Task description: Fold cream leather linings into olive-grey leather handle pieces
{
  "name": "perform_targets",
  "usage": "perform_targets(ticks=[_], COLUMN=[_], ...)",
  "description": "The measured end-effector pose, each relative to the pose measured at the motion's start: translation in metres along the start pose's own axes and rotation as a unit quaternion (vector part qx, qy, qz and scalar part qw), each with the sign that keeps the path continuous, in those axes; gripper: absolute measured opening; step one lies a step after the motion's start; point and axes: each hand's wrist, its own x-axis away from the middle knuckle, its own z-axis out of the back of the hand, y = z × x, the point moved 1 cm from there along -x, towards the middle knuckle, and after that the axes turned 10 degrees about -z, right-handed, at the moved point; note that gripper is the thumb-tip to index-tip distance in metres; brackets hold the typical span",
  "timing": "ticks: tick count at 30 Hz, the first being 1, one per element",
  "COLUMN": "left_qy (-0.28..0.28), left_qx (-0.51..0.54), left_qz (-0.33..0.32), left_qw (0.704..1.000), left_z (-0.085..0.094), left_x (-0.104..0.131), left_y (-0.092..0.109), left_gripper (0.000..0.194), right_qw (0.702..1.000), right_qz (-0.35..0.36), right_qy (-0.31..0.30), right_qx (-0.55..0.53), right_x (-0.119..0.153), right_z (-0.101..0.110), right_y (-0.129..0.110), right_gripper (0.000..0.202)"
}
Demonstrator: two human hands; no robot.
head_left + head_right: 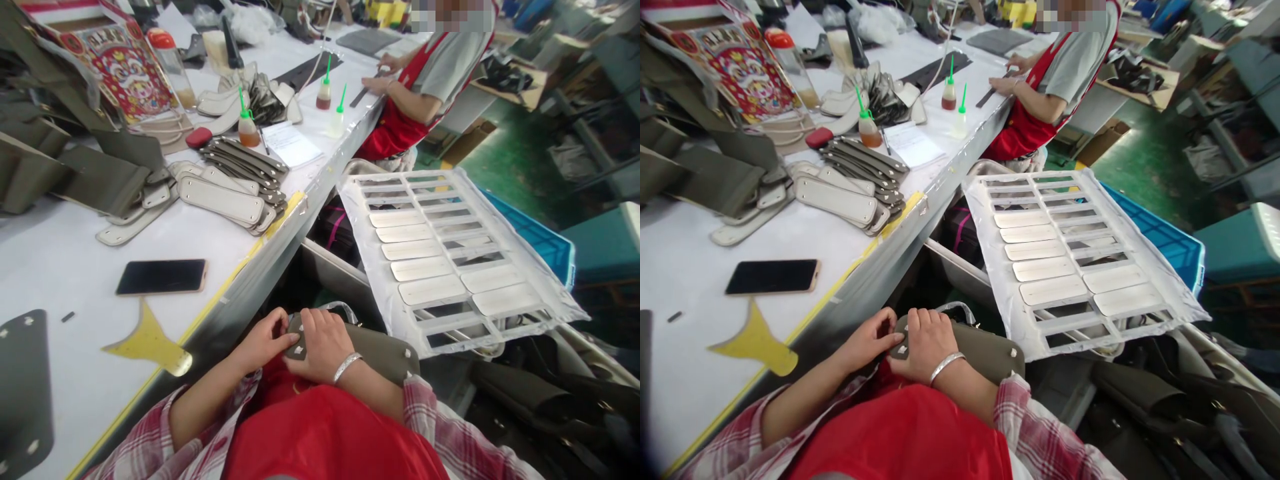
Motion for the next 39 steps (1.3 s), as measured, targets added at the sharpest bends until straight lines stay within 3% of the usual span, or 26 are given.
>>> perform_targets(ticks=[3,6,9,12,14,17,20,23,28,32,35,39], left_qy=[0.008,0.0,-0.01,0.016,-0.014,-0.13,-0.182,-0.183,-0.176,-0.173,-0.196,-0.156], left_qx=[-0.011,-0.061,-0.153,-0.257,-0.322,-0.386,-0.448,-0.477,-0.469,-0.444,-0.35,-0.17], left_qz=[-0.002,0.005,0.009,-0.056,-0.135,-0.218,-0.21,-0.199,-0.205,-0.203,-0.191,-0.08], left_qw=[1.0,0.998,0.988,0.965,0.937,0.887,0.85,0.836,0.841,0.856,0.896,0.97], left_z=[-0.002,-0.001,0.004,0.003,-0.01,-0.042,-0.065,-0.07,-0.066,-0.067,-0.056,-0.025], left_x=[0.001,0.004,0.006,0.0,-0.009,-0.024,-0.032,-0.033,-0.035,-0.035,-0.036,-0.033], left_y=[0.002,0.007,0.022,0.046,0.061,0.068,0.062,0.056,0.055,0.056,0.057,0.053], left_gripper=[0.022,0.023,0.027,0.054,0.075,0.098,0.094,0.081,0.077,0.081,0.07,0.047], right_qw=[1.0,1.0,0.998,0.997,0.998,0.997,0.998,0.998,0.999,0.998,0.995,0.986], right_qz=[-0.009,0.004,0.06,0.071,0.059,0.061,0.051,0.04,0.037,0.032,0.073,0.147], right_qy=[0.004,-0.003,-0.012,-0.002,0.007,-0.015,-0.026,-0.016,-0.018,-0.022,-0.006,0.018], right_qx=[-0.003,-0.011,-0.024,-0.008,0.014,0.034,0.038,0.035,0.033,0.04,0.061,0.078], right_x=[0.001,0.007,0.022,0.042,0.053,0.065,0.07,0.071,0.066,0.069,0.078,0.082], right_z=[-0.001,0.002,0.014,0.033,0.042,0.043,0.032,0.024,0.03,0.033,0.028,0.016], right_y=[-0.003,0.004,0.029,0.07,0.096,0.118,0.121,0.118,0.118,0.119,0.115,0.097], right_gripper=[0.057,0.073,0.101,0.111,0.109,0.109,0.103,0.089,0.083,0.092,0.097,0.08])
